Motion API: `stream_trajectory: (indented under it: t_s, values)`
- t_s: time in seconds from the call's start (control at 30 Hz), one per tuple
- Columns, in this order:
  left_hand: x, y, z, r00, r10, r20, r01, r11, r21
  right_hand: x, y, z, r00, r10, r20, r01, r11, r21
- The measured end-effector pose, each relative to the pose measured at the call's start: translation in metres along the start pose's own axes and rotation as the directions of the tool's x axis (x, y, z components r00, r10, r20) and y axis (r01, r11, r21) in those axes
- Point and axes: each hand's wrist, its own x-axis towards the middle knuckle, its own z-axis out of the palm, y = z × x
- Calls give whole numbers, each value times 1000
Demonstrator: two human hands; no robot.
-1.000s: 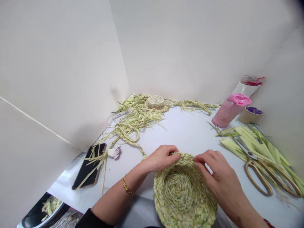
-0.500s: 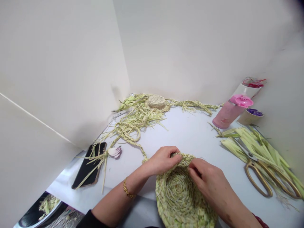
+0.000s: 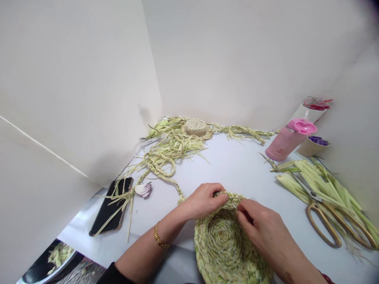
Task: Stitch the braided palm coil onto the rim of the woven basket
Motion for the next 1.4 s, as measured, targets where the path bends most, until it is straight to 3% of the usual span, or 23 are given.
stream_trajectory:
  t_s: [0.33,0.7,0.97,1.27,1.4]
  values:
    - [-1,2,-1,1000,-2,15,2,1000,-2,3,-4,-1,1000,10,-11,-10,1000,17]
    - [0,-5,2,996,-65,55,70,992,-101,-5,0,19,994,92,-52,-90,995,37]
    - [2,-7,9,990,-109,86,130,945,-300,-11,-1,31,979,31,-203,-37,999,-23]
    - [-3,-6,7,996,-62,58,75,961,-265,-4,-6,30,973,121,-194,-107,991,83]
    - [-3,-6,10,996,-85,14,86,959,-270,-9,-1,24,989,63,-132,-55,997,60]
